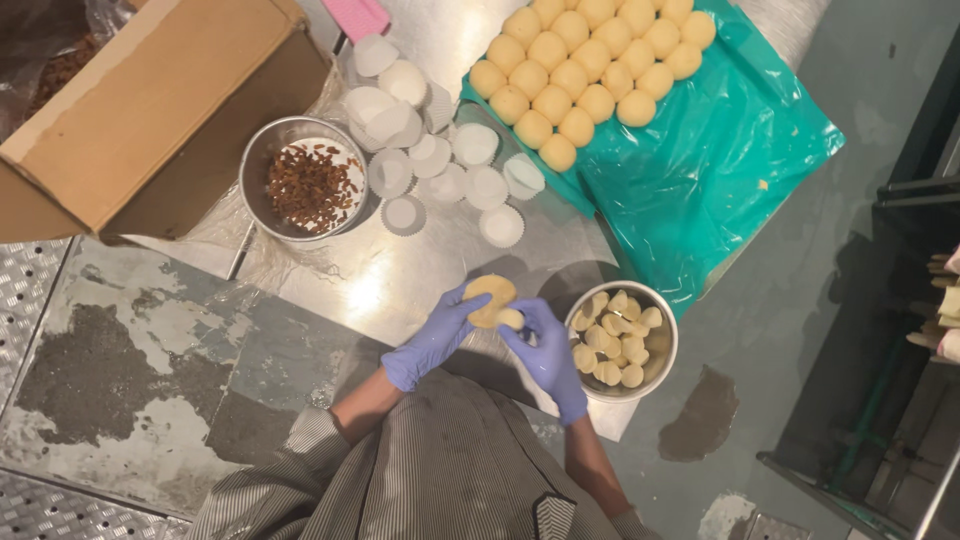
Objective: The person prepares pastries by first opening a cardboard box to retrieve a bowl of filling. They then separate several paper liners by hand and place a ball of dough onto the counter, flattening it and filling it with the contents of the bowl before sealing the dough around the filling.
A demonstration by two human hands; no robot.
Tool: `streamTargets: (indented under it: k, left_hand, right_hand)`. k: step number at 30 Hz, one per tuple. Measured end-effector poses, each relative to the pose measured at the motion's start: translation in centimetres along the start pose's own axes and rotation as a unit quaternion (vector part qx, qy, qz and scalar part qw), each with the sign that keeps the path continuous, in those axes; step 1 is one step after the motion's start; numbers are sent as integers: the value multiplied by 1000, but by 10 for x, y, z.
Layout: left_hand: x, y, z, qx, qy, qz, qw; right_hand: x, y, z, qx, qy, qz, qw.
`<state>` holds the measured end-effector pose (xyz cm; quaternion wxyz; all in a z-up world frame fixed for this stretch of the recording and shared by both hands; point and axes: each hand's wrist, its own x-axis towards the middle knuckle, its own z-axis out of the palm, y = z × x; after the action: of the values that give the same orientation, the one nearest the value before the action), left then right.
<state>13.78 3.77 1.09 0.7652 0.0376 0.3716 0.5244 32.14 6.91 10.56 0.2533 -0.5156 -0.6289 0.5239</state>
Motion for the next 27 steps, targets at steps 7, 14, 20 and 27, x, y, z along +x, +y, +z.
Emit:
streamTargets:
  k: [7, 14, 20, 27]
  left_hand:
    - [-20, 35, -6, -31, -25, 47, 998]
    - [-39, 85, -36, -62, -26, 47, 997]
    - [-64, 138, -83, -60, -29, 39, 997]
    - [-82, 176, -166, 51, 76, 81, 992]
  right_hand:
    - [32, -57, 50, -41, 10, -41, 998]
    - [48, -76, 105, -33, -11, -17, 999]
    - [53, -96, 181, -219, 114, -213, 945]
    - [78, -95, 273, -228, 69, -232, 943]
